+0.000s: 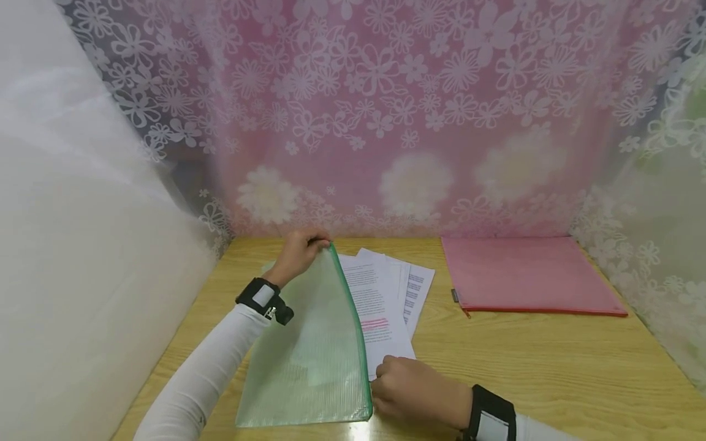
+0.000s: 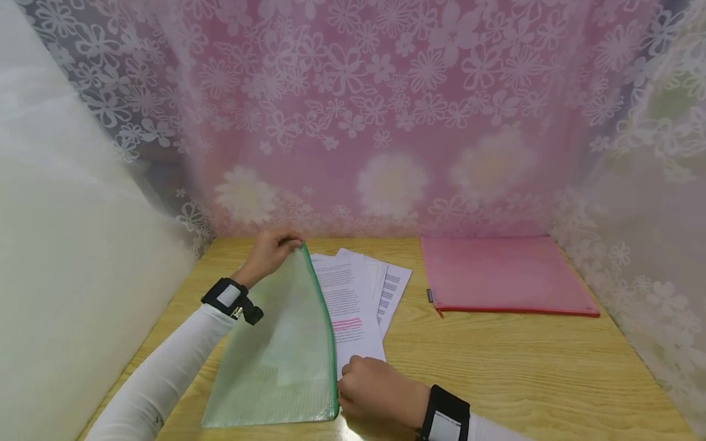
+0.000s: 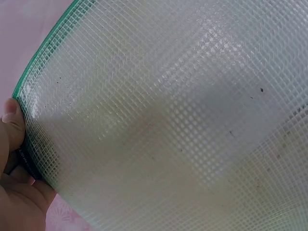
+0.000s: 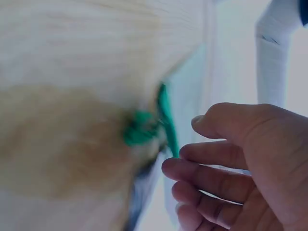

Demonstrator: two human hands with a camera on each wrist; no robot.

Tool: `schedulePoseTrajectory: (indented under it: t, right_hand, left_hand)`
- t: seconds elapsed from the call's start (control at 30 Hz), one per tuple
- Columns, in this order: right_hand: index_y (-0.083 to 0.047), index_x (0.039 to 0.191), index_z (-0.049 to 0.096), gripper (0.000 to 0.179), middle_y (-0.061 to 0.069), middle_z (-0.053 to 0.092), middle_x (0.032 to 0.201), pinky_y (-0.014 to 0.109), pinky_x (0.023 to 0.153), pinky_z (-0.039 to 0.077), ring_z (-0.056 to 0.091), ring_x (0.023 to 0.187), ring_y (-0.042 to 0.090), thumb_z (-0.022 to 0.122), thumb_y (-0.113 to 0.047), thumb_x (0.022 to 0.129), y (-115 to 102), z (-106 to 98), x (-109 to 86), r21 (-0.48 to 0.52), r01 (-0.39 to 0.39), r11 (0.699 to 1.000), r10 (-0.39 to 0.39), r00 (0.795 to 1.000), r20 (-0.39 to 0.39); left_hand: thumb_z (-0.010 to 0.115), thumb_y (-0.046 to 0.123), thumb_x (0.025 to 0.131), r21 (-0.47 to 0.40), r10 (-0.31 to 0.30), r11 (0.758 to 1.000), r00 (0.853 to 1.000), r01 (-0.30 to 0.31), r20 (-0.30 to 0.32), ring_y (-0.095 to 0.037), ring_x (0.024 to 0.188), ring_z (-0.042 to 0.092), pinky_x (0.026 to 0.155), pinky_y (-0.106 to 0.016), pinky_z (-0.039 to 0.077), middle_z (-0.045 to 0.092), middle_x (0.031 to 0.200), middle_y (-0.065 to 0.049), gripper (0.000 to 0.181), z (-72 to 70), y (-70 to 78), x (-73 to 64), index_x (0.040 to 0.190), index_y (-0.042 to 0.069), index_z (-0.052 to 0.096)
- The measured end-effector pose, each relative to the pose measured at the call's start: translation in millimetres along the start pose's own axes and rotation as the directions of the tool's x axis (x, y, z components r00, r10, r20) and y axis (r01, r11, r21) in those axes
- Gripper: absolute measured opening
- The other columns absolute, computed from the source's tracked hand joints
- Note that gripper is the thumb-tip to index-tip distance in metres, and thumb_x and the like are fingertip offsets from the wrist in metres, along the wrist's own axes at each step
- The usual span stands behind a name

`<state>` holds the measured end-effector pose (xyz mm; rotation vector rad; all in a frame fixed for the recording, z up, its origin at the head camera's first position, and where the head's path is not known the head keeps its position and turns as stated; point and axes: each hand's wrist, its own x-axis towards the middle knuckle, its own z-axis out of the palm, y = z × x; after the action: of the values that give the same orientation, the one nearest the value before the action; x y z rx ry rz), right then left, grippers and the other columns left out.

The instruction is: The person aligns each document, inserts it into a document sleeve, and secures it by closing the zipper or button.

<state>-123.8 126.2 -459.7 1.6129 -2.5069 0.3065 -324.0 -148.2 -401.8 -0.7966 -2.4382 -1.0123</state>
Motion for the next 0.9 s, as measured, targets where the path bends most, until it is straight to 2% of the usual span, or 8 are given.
schedulePoseTrajectory:
  t: [0.13, 0.23, 0.3, 0.4, 0.6, 0.73, 0.8, 0.9]
  right_hand:
    - [-0.012, 0.088, 0.078, 0.009, -0.007, 0.067, 0.077, 0.014, 0.062, 0.045, 0.054, 0.071, 0.001, 0.075, -0.020, 0.091, 12.2, -15.7, 5.1, 0.044, -0.100, 0.994, 0.100, 0.995, 0.014]
    - [-0.008, 0.105, 0.079, 0.020, 0.000, 0.074, 0.095, 0.022, 0.074, 0.056, 0.064, 0.085, 0.007, 0.075, -0.023, 0.092, 20.5, -27.5, 8.0, 0.072, -0.190, 0.979, 0.188, 0.982, 0.037]
    - [-0.007, 0.113, 0.077, 0.027, 0.002, 0.075, 0.103, 0.027, 0.081, 0.059, 0.067, 0.094, 0.011, 0.074, -0.026, 0.094, 24.8, -35.1, 9.8, 0.068, -0.238, 0.969, 0.235, 0.971, 0.046]
    - [-0.006, 0.126, 0.072, 0.039, 0.005, 0.074, 0.112, 0.030, 0.084, 0.060, 0.069, 0.101, 0.016, 0.073, -0.029, 0.095, 31.1, -44.2, 12.4, 0.112, -0.305, 0.946, 0.301, 0.952, 0.054]
    - [-0.006, 0.144, 0.057, 0.056, 0.001, 0.071, 0.111, 0.029, 0.080, 0.057, 0.066, 0.099, 0.014, 0.073, -0.029, 0.096, 48.2, -52.1, 18.8, 0.255, -0.402, 0.879, 0.399, 0.915, 0.065]
    - [-0.007, 0.150, 0.050, 0.063, 0.003, 0.071, 0.118, 0.033, 0.084, 0.058, 0.067, 0.109, 0.019, 0.073, -0.029, 0.096, 61.9, -52.0, 20.5, 0.318, -0.429, 0.846, 0.441, 0.897, 0.037]
    - [-0.008, 0.154, 0.045, 0.069, 0.005, 0.069, 0.125, 0.039, 0.089, 0.058, 0.066, 0.116, 0.024, 0.073, -0.030, 0.096, 68.9, -49.6, 21.0, 0.371, -0.445, 0.815, 0.467, 0.884, 0.037]
    - [-0.011, 0.161, 0.033, 0.082, 0.010, 0.062, 0.140, 0.049, 0.097, 0.056, 0.060, 0.129, 0.033, 0.075, -0.035, 0.095, 79.9, -42.7, 22.0, 0.472, -0.479, 0.740, 0.512, 0.856, 0.067]
  left_hand:
    - [0.072, 0.011, 0.094, -0.013, 0.000, 1.000, 1.000, 0.000, 0.004, -0.019, 0.082, 0.072, 0.071, -0.032, 0.057, 0.078, 0.096, -0.010, 0.014, -2.7, 0.4, -1.8, 0.101, 0.001, 0.079]
    - [0.072, 0.012, 0.095, -0.011, 0.004, 1.000, 1.000, -0.004, 0.015, -0.018, 0.081, 0.072, 0.070, -0.032, 0.057, 0.078, 0.096, -0.010, 0.014, -4.5, 3.6, -3.5, 0.102, 0.002, 0.079]
    - [0.072, 0.013, 0.095, -0.010, 0.009, 1.000, 1.000, -0.008, 0.023, -0.018, 0.081, 0.071, 0.070, -0.032, 0.057, 0.078, 0.097, -0.010, 0.014, -5.9, 6.4, -4.6, 0.103, 0.004, 0.079]
    - [0.071, 0.014, 0.096, -0.013, 0.010, 1.000, 1.000, -0.010, 0.029, -0.018, 0.082, 0.072, 0.071, -0.031, 0.057, 0.078, 0.097, -0.010, 0.014, -7.2, 9.9, -6.3, 0.103, 0.005, 0.079]
    - [0.071, 0.013, 0.096, -0.022, 0.002, 1.000, 0.999, -0.001, 0.037, -0.018, 0.083, 0.072, 0.071, -0.031, 0.057, 0.078, 0.097, -0.009, 0.013, -7.8, 11.7, -6.3, 0.103, 0.007, 0.079]
    - [0.070, 0.013, 0.096, -0.019, 0.006, 1.000, 0.999, -0.005, 0.040, -0.018, 0.082, 0.072, 0.071, -0.032, 0.058, 0.078, 0.097, -0.010, 0.013, -8.0, 12.1, -6.0, 0.103, 0.006, 0.079]
    - [0.070, 0.013, 0.096, -0.027, 0.005, 1.000, 0.999, -0.004, 0.041, -0.018, 0.083, 0.072, 0.071, -0.032, 0.058, 0.078, 0.097, -0.010, 0.014, -8.3, 12.2, -6.4, 0.103, 0.005, 0.079]
    - [0.070, 0.012, 0.096, -0.038, 0.000, 0.999, 0.999, 0.001, 0.042, -0.018, 0.082, 0.071, 0.071, -0.031, 0.057, 0.078, 0.097, -0.010, 0.013, -8.8, 11.6, -7.5, 0.103, 0.005, 0.079]
